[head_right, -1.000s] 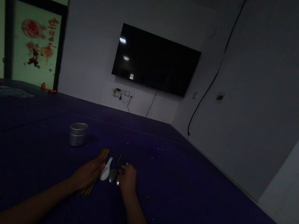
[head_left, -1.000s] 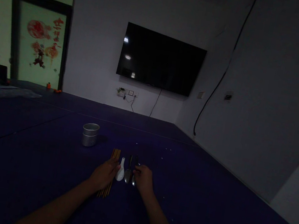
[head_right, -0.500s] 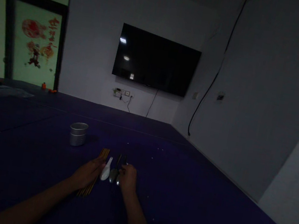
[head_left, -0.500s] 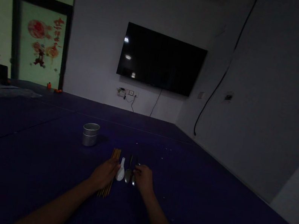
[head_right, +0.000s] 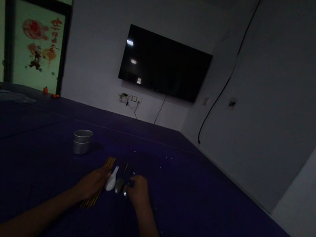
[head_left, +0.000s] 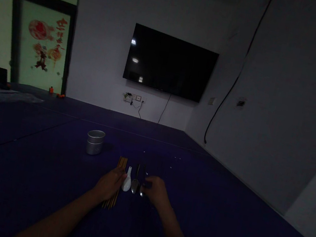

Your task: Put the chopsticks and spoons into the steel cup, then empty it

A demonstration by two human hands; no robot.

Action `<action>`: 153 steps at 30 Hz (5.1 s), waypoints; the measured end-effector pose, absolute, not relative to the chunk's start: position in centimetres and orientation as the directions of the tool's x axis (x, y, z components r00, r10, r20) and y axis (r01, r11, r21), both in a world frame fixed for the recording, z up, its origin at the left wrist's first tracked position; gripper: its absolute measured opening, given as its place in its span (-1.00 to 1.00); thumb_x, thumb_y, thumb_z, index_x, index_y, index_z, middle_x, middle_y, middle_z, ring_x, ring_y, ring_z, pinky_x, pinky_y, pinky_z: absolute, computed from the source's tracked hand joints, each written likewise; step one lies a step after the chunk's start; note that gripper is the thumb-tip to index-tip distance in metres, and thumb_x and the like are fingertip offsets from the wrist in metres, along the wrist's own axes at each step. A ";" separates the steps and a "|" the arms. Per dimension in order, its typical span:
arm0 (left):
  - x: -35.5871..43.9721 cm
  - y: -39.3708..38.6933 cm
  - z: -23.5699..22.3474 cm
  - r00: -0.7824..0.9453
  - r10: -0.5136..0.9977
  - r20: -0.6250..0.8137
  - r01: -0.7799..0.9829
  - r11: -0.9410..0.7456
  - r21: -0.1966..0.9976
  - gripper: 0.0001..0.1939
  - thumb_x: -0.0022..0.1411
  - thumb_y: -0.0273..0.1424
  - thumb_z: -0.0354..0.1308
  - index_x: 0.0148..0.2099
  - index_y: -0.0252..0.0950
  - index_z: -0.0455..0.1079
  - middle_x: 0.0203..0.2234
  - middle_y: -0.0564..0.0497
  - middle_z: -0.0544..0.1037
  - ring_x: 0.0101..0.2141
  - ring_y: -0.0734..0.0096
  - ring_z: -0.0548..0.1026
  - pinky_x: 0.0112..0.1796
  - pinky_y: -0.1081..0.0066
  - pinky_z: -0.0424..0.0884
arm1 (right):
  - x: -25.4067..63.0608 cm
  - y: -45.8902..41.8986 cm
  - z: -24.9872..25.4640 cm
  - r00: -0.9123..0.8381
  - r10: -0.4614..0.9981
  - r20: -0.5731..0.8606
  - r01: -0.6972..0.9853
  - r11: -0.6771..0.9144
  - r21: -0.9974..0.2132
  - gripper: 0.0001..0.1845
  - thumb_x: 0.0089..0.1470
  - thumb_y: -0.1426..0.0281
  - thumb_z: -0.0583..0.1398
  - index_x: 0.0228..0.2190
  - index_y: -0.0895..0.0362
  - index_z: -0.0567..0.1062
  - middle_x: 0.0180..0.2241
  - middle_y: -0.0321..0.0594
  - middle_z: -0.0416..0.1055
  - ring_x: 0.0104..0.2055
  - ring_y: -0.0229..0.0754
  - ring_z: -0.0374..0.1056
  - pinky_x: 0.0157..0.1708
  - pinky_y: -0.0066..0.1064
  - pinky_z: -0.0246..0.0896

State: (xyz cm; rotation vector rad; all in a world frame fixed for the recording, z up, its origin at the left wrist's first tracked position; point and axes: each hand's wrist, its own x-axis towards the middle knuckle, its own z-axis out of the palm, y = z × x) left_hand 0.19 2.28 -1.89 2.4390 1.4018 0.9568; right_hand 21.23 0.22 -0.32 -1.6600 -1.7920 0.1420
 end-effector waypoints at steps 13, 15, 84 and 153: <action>-0.1 2.5 -1.9 0.356 0.811 0.464 0.690 -0.563 0.455 -0.42 0.34 -0.13 -0.33 0.08 -0.37 0.32 0.06 -0.18 0.41 0.08 0.24 0.34 0.09 0.25 0.23 | 21.2 0.4 0.4 -0.134 0.950 0.281 0.866 0.250 -0.433 -0.83 -0.28 0.58 0.18 -0.65 0.12 0.54 -0.59 -0.32 0.46 -0.46 -0.25 0.33 -0.46 -0.50 0.01; -0.1 2.6 -1.8 0.351 0.802 0.483 0.683 -0.572 0.454 -0.44 0.34 -0.14 -0.32 0.05 -0.35 0.35 0.03 -0.17 0.44 0.06 0.23 0.37 0.08 0.25 0.24 | 21.1 0.3 0.5 -0.140 0.951 0.277 0.867 0.253 -0.430 -0.82 -0.28 0.59 0.17 -0.66 0.13 0.53 -0.61 -0.34 0.45 -0.47 -0.26 0.33 -0.47 -0.50 -0.01; 0.6 0.1 0.9 0.383 0.378 0.843 0.703 -0.711 -0.001 -0.71 0.32 -0.38 -0.17 -0.09 -0.31 0.34 -0.29 -0.15 0.51 -0.21 0.26 0.48 -0.18 0.27 0.43 | 19.1 -0.7 2.1 0.508 0.579 0.638 0.581 0.317 -0.750 -0.18 -0.24 0.18 0.31 0.05 0.17 0.22 -0.03 0.02 0.37 0.00 0.02 0.30 -0.04 -0.25 0.17; -1.3 1.9 2.1 0.118 0.980 0.158 0.983 -0.138 0.123 -0.66 0.28 -0.30 -0.14 -0.21 -0.30 0.45 -0.31 -0.15 0.57 -0.21 0.22 0.52 -0.21 0.35 0.35 | 16.4 -2.5 1.6 -0.278 0.788 0.550 0.856 0.462 -0.230 -0.71 0.17 0.38 0.04 -0.33 0.03 0.57 -0.26 -0.22 0.54 -0.20 -0.20 0.43 -0.21 -0.45 0.24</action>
